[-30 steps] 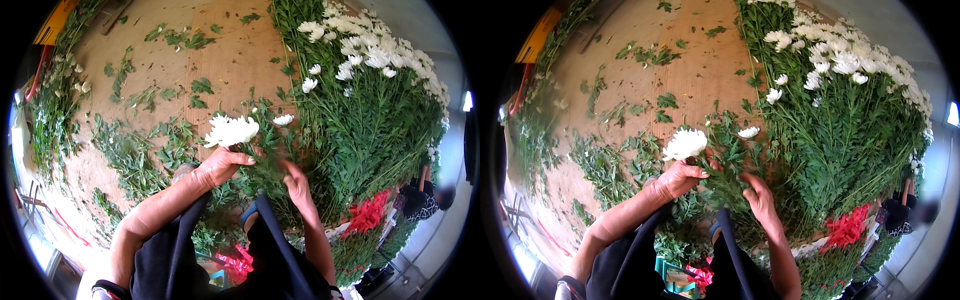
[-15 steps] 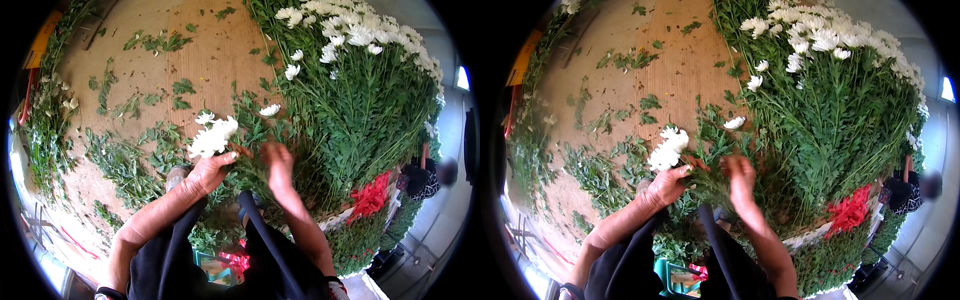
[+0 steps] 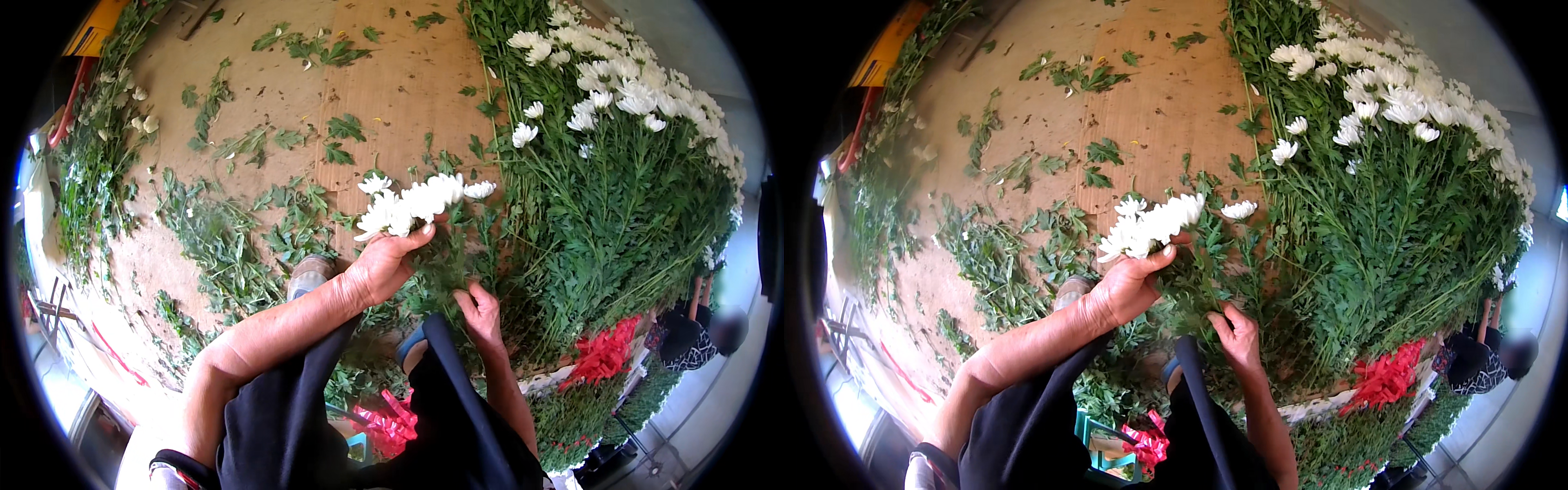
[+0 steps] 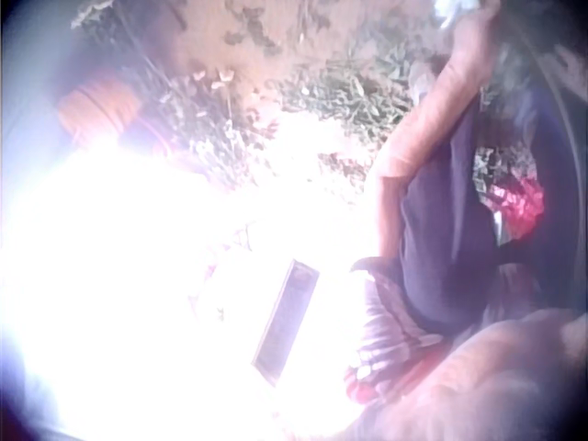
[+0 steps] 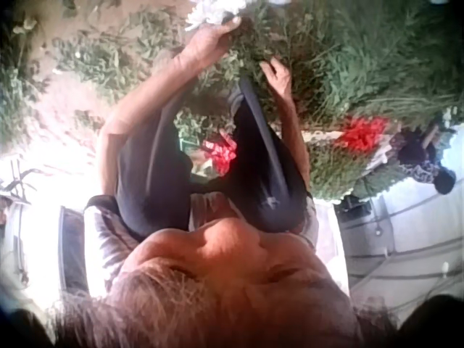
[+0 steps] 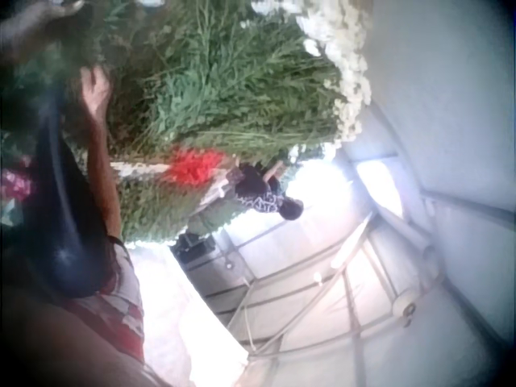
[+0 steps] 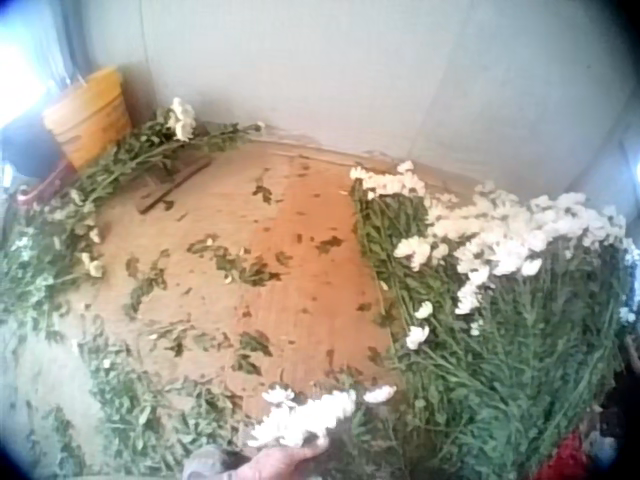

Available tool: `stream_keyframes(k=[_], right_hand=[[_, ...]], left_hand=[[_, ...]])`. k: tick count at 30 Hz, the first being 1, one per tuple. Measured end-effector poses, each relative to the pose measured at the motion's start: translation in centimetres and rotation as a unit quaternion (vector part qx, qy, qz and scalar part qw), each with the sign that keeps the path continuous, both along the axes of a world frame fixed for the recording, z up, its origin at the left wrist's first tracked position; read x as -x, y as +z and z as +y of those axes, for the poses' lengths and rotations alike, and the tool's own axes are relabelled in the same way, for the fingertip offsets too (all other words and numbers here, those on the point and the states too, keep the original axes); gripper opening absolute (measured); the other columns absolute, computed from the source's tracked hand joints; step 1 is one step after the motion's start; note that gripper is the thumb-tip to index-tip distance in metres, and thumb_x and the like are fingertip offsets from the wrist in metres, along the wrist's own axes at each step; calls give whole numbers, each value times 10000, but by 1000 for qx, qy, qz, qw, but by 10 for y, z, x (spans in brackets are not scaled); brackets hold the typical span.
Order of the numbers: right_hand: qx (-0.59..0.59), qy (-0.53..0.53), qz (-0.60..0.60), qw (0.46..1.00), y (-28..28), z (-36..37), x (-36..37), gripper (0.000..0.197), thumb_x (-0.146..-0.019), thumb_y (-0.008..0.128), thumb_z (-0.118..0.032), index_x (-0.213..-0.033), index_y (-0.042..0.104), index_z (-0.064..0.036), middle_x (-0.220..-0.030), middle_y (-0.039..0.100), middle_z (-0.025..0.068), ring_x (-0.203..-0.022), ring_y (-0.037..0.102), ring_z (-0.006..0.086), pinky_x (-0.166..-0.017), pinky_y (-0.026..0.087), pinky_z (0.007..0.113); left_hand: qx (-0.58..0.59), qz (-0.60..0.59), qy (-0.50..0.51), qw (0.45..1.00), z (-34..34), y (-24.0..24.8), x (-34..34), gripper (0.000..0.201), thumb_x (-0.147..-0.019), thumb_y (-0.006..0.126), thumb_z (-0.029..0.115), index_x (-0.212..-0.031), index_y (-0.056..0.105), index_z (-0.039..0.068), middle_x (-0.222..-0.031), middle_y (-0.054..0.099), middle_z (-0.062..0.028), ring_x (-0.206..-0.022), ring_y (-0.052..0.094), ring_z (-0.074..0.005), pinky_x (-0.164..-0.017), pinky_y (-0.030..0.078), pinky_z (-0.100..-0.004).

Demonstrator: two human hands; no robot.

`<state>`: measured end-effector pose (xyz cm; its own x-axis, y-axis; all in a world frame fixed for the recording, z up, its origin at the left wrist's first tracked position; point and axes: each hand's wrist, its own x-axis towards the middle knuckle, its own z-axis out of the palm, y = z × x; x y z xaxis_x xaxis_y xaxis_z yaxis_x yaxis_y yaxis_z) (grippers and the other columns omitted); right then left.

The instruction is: The person picks up white flowers from the floor and bundles them together using a red ribbon.

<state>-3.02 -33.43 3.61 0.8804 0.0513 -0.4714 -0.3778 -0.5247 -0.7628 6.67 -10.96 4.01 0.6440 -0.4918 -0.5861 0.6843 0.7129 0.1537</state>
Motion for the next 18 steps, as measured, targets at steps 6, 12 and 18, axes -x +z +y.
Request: stream_keyframes(k=[6, 12, 18], right_hand=[[-25, -15, 17, 999, -1, -4, 16, 161, -914, 660, -140, -1005, 652, -9, -796, 610, 93, -710, 514, 126, -678, 459, 269], [-44, -46, 57, 996, -10, 3, 28, 145, -898, 636, -121, -987, 651, -7, -738, 540, 51, -682, 460, 101, -654, 440, 279], [-67, -111, 49, 990, -1, 7, 20, 161, -916, 632, -145, -985, 651, -1, -771, 561, -2, -721, 465, 92, -686, 437, 267]], left_hand=[[-5, -12, -8, 1000, 6, -7, -4, 347, -1002, 536, 228, -1277, 542, 17, -1209, 652, -122, -1129, 617, -236, -1026, 464, -422], [44, -51, -32, 997, -1, -7, -4, 434, -1001, 537, 257, -1364, 488, 25, -1308, 597, -132, -1230, 555, -249, -1079, 413, -427], [0, -126, -45, 991, 0, -2, 2, 510, -1017, 509, 287, -1452, 388, 50, -1414, 504, -108, -1300, 480, -212, -1113, 355, -384]])
